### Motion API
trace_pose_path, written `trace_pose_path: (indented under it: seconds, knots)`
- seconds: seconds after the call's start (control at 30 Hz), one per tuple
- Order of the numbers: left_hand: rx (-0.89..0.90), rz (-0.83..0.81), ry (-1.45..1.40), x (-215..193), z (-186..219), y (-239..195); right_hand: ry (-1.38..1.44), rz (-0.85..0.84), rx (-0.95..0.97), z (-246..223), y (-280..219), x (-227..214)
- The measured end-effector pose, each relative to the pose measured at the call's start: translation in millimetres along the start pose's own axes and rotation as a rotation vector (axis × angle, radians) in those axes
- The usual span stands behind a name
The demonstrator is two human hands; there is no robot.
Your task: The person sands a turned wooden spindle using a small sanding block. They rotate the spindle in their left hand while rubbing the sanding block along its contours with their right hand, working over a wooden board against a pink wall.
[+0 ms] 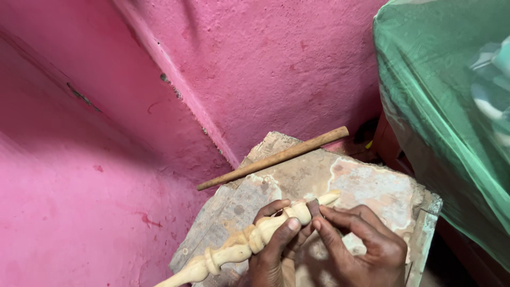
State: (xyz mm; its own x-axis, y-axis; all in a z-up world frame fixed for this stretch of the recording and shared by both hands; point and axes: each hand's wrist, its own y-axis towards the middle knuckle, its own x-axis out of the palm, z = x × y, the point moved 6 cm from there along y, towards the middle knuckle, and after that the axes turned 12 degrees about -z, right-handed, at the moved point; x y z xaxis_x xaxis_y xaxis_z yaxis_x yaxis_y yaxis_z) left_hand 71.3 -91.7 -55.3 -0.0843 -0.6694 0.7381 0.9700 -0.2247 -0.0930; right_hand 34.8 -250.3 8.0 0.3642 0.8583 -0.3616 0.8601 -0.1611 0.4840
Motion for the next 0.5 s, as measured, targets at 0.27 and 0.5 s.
trace_pose_path:
  seconds: [0.27,0.5]
  knots:
    - [0.043,-0.037,0.019,3.5,-1.5,-3.2,0.061,0.006,0.25,4.6,-3.4,0.1]
    - [0.036,-0.096,0.093,1.6,6.1,-8.7,0.114,-0.007,0.21,7.8,-10.1,8.9]
